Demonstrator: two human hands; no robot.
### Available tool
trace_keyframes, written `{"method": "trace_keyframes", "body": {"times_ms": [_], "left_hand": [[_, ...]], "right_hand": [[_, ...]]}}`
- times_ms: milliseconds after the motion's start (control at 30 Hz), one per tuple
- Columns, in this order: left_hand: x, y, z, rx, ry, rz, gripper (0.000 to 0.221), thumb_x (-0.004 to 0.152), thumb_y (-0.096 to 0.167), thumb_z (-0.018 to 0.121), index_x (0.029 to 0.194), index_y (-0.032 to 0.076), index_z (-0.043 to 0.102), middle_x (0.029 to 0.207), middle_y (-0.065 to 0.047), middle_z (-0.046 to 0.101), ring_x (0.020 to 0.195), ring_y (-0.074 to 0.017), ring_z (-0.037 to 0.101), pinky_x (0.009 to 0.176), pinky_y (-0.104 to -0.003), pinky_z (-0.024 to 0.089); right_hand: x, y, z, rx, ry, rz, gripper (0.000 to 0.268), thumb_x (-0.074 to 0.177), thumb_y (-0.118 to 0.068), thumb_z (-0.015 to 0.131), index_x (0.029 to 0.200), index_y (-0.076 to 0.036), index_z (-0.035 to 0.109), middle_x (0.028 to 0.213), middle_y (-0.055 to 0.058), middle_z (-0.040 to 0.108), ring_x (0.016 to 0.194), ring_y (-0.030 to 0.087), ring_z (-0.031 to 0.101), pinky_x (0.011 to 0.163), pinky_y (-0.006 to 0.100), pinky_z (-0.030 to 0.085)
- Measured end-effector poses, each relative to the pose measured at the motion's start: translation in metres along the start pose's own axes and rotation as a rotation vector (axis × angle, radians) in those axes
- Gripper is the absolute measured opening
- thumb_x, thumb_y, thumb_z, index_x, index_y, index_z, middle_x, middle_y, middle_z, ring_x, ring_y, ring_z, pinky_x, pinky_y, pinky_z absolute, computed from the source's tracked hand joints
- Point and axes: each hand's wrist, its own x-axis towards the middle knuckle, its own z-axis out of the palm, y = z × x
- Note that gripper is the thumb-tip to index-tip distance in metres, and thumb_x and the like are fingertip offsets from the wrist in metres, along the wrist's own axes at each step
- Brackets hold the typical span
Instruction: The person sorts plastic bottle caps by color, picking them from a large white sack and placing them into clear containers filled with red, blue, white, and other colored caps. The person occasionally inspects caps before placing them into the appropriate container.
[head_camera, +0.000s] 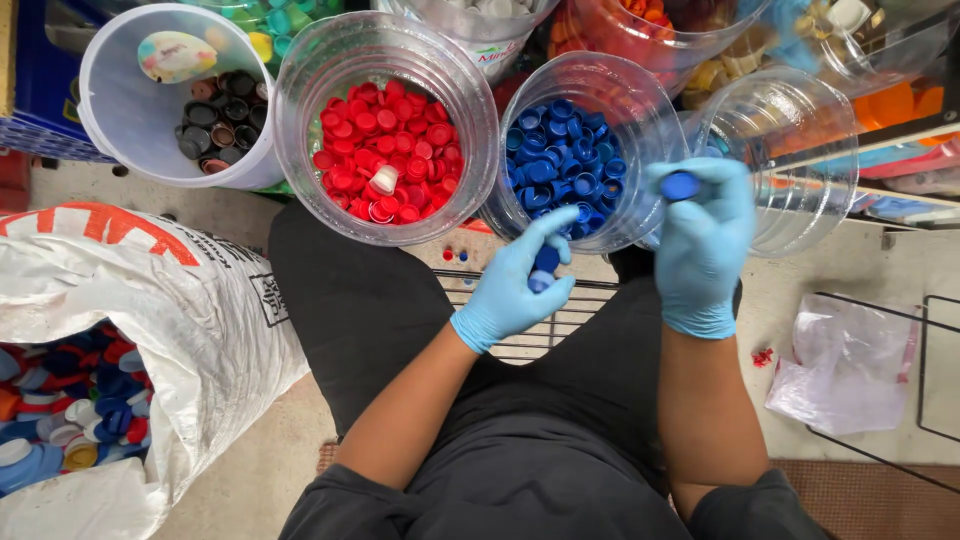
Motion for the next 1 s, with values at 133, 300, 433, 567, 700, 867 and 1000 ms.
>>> {"method": "trace_keyframes", "body": {"times_ms": [133, 300, 433, 567, 700, 867, 1000], "left_hand": [[-0.014, -0.019, 0.005, -0.116, -0.074, -0.049, 0.058, 0.087, -0.002, 0.062, 0.142, 0.013, 0.056, 0.102, 0.001, 0.058, 0.056, -0.0005, 0.03, 0.056, -0.013, 0.034], [-0.019, -0.048, 0.011, -0.089, -0.022, 0.02, 0.043, 0.081, 0.009, 0.074, 0.122, 0.019, 0.073, 0.094, -0.004, 0.07, 0.091, -0.0233, 0.071, 0.089, -0.036, 0.057], [-0.018, -0.055, 0.007, -0.082, -0.033, 0.049, 0.028, 0.081, 0.009, 0.075, 0.108, 0.018, 0.074, 0.09, -0.002, 0.07, 0.088, -0.023, 0.071, 0.086, -0.035, 0.057], [-0.009, -0.062, 0.002, -0.13, -0.045, 0.074, 0.012, 0.081, 0.007, 0.075, 0.089, 0.015, 0.073, 0.084, -0.002, 0.067, 0.082, -0.0212, 0.069, 0.083, -0.034, 0.055], [-0.005, -0.068, -0.003, -0.114, -0.067, 0.115, 0.007, 0.083, 0.01, 0.074, 0.085, 0.016, 0.07, 0.082, -0.003, 0.065, 0.082, -0.0246, 0.068, 0.082, -0.034, 0.054], [-0.007, -0.075, -0.011, 0.001, -0.042, 0.205, 0.008, 0.085, 0.015, 0.073, 0.081, 0.015, 0.066, 0.08, -0.006, 0.062, 0.08, -0.0286, 0.067, 0.078, -0.035, 0.054], [-0.01, -0.055, -0.017, 0.253, -0.055, 0.164, 0.018, 0.081, 0.018, 0.061, 0.067, 0.015, 0.051, 0.073, 0.002, 0.057, 0.07, -0.0196, 0.056, 0.067, -0.035, 0.046]], "right_hand": [[0.018, -0.027, 0.025, -0.192, 0.116, -0.254, 0.029, 0.09, -0.02, 0.064, 0.113, -0.007, 0.054, 0.099, 0.012, 0.061, 0.095, 0.022, 0.063, 0.091, 0.033, 0.051], [0.029, 0.009, -0.009, -1.221, -0.225, -0.302, 0.034, 0.083, -0.006, 0.089, 0.111, -0.005, 0.069, 0.097, 0.008, 0.076, 0.074, 0.024, 0.063, 0.077, 0.037, 0.043], [0.017, 0.009, -0.008, -1.13, -0.22, -0.156, 0.034, 0.086, -0.004, 0.088, 0.114, -0.007, 0.068, 0.102, 0.006, 0.077, 0.077, 0.022, 0.062, 0.077, 0.034, 0.041], [0.017, 0.002, 0.007, -1.016, -0.18, -0.151, 0.034, 0.084, 0.003, 0.088, 0.111, -0.004, 0.07, 0.101, 0.01, 0.077, 0.077, 0.023, 0.063, 0.077, 0.036, 0.048], [0.023, -0.006, 0.029, -0.959, -0.209, -0.16, 0.03, 0.085, 0.004, 0.088, 0.109, -0.004, 0.071, 0.098, 0.01, 0.076, 0.077, 0.023, 0.064, 0.078, 0.035, 0.05], [0.053, -0.018, 0.095, -0.926, -0.35, -0.338, 0.031, 0.087, 0.0, 0.092, 0.111, 0.0, 0.072, 0.093, 0.014, 0.073, 0.08, 0.032, 0.066, 0.082, 0.042, 0.051], [0.076, -0.052, 0.192, -0.87, -0.579, -0.656, 0.023, 0.093, 0.017, 0.079, 0.107, 0.004, 0.066, 0.102, 0.014, 0.068, 0.095, 0.029, 0.064, 0.092, 0.043, 0.047]]}}
